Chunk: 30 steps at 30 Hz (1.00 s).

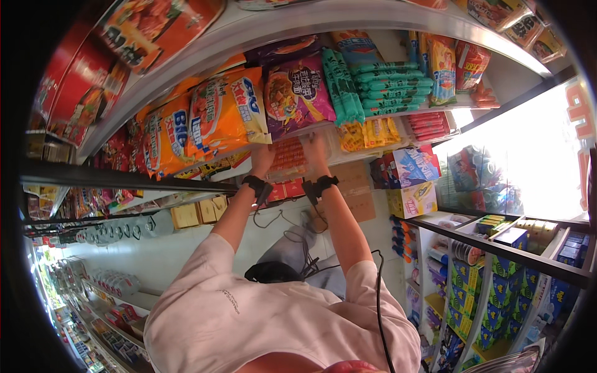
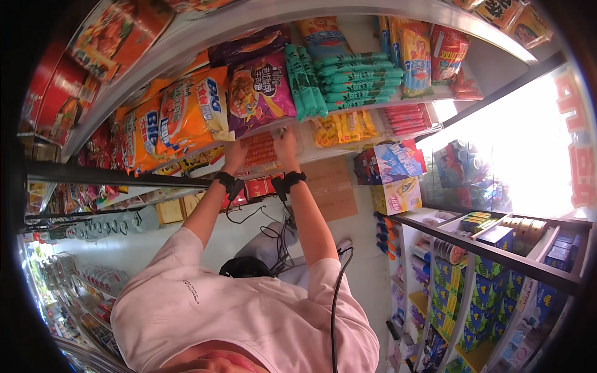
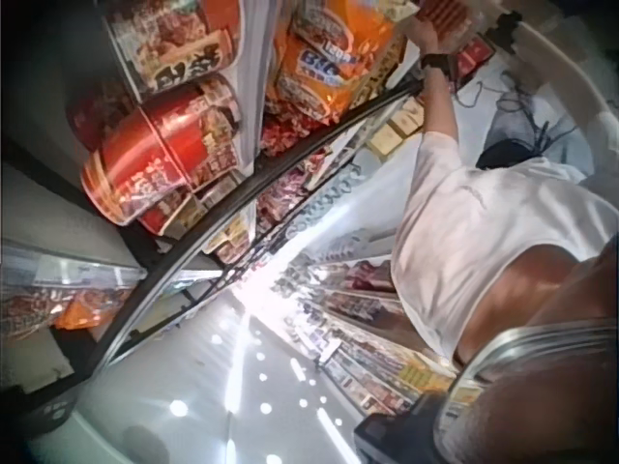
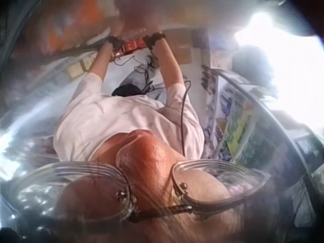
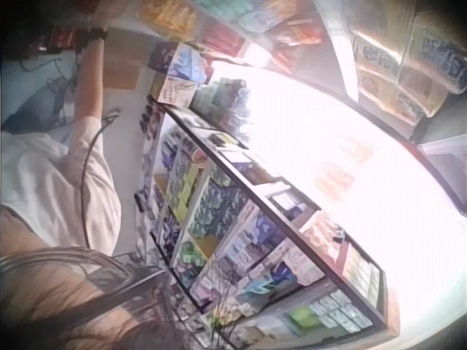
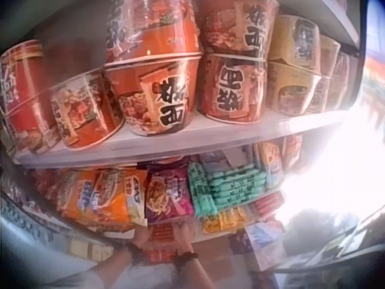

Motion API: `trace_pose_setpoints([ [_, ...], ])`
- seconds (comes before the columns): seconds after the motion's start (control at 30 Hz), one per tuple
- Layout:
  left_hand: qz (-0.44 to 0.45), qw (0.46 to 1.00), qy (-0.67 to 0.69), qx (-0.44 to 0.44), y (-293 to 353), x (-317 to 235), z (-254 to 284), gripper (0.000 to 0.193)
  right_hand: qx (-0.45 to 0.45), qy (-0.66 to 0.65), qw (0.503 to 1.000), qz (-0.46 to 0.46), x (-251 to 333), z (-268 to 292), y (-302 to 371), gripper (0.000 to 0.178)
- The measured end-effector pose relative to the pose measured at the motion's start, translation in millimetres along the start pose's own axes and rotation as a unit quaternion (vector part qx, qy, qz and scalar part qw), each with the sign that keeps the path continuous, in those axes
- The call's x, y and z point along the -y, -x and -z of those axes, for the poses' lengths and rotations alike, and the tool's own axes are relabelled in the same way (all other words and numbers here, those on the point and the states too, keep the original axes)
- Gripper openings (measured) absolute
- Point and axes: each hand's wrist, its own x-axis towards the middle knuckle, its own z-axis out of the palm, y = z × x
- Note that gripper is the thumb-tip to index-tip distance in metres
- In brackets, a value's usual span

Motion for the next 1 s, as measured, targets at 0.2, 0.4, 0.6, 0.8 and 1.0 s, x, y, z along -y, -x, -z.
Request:
trace_pose_setpoints([
  [0.2, -0.116, 0.988, -0.078, -0.059, -18, 30, -14, 0.033, 0.018, -0.013, 1.000, -0.018, 12, 1, 4, 0.031],
  [0.4, -0.109, 0.994, -0.031, 0.003, 11, -64, 42, 0.028, -0.046, -0.188, 0.976, -0.095, 4, 52, 23, 0.032],
  [0.6, -0.187, 0.965, 0.137, 0.126, 93, -161, 89, 0.025, -0.031, -0.408, 0.884, -0.224, 109, 133, 79, 0.031],
  [0.8, 0.044, 0.768, 0.462, 0.443, 157, -284, 135, 0.028, -0.043, -0.606, 0.769, -0.198, 188, 238, 114, 0.015],
  [1.0, -0.021, 0.645, 0.557, 0.523, 224, -374, 177, 0.031, 0.152, -0.677, 0.720, -0.010, 271, 360, 175, 0.018],
])
